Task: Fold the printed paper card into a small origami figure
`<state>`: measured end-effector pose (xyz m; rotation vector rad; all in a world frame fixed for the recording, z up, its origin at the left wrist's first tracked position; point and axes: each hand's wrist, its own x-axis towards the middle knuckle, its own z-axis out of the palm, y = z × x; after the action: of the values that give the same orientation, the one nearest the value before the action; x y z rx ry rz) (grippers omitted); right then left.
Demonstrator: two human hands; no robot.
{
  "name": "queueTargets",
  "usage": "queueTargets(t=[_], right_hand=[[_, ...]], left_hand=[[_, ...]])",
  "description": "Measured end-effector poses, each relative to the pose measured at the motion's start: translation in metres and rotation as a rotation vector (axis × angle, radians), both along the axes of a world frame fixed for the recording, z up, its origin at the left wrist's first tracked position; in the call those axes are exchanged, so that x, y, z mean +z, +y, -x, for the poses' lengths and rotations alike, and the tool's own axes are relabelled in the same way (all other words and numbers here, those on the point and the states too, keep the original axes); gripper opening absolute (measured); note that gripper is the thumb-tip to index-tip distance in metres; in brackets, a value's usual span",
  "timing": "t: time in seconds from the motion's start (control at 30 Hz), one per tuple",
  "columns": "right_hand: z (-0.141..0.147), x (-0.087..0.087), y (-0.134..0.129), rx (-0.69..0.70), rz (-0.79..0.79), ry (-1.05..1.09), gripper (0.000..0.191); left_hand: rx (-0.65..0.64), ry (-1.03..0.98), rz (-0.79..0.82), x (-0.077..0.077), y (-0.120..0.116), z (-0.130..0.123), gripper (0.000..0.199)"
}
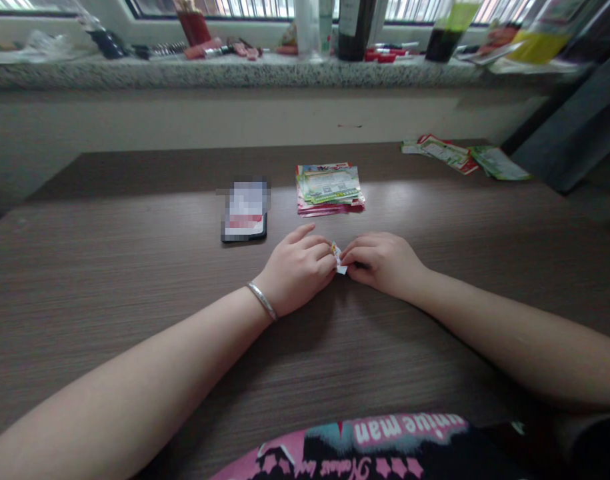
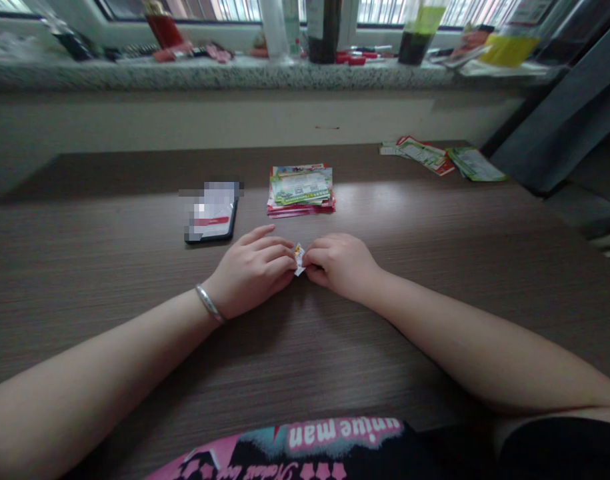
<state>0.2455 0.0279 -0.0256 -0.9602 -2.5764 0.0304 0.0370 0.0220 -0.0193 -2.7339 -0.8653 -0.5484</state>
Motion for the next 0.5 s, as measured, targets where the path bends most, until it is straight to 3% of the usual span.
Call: queueTargets(t=[0.23, 0.5], right_hand=[[0.0016, 0.0, 0.0015, -0.023, 0.149, 0.087, 0.009], [0.0054, 0.0017, 0.0039, 0.007, 0.213, 0.127, 0.009]], left_hand=[[0.081, -0.014, -0.009, -0.0012, -0.0032, -0.0055, 0.017], [0.073, -0.095, 0.253, -0.0025, 0.0025, -0.0053, 0.008]])
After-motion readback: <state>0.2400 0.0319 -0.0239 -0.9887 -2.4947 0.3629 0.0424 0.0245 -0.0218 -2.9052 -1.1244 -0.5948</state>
